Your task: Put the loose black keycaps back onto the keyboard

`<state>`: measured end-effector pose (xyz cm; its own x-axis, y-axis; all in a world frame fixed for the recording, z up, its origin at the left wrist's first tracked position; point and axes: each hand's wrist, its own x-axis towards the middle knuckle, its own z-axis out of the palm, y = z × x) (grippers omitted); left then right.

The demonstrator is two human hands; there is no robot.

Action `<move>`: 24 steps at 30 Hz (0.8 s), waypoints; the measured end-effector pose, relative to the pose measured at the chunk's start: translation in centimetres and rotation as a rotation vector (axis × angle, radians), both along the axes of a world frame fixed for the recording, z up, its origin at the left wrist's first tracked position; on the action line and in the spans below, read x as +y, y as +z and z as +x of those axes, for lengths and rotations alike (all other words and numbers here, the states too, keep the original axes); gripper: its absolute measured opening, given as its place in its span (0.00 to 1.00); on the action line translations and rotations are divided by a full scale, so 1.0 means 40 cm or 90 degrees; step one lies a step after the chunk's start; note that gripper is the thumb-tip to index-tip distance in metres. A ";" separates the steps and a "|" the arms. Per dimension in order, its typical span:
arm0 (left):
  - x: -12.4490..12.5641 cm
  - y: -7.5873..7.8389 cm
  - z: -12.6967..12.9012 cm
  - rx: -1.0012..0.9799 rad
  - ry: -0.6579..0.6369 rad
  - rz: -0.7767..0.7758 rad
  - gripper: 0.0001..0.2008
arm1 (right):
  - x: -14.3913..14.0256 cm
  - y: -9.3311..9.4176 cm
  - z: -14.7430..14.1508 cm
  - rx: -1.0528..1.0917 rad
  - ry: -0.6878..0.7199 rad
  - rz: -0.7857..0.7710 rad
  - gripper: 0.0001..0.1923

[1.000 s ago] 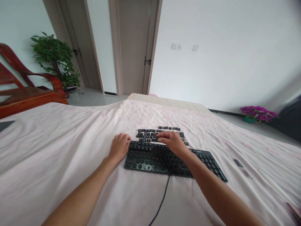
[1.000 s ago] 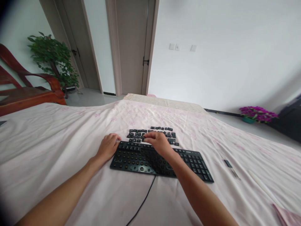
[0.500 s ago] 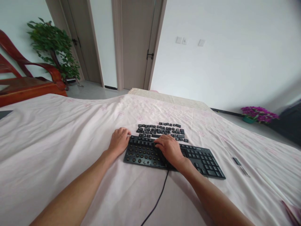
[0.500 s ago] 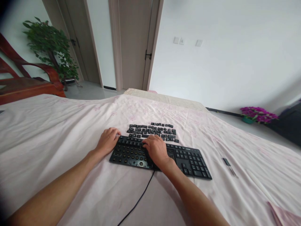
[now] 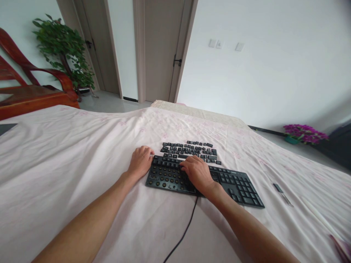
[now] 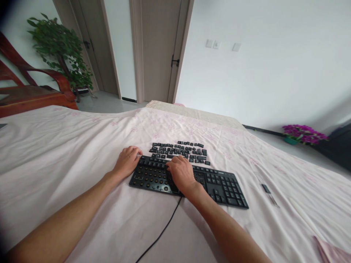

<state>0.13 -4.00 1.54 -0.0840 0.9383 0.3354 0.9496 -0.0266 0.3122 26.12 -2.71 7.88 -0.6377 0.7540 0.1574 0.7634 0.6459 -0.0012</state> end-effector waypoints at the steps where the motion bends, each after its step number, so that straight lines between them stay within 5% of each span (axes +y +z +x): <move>1: 0.000 0.001 0.000 -0.002 0.000 -0.003 0.08 | 0.000 0.001 -0.002 -0.006 -0.001 0.001 0.08; 24: -0.002 -0.001 0.000 0.013 0.002 0.001 0.08 | 0.000 0.015 -0.030 -0.067 -0.003 -0.006 0.09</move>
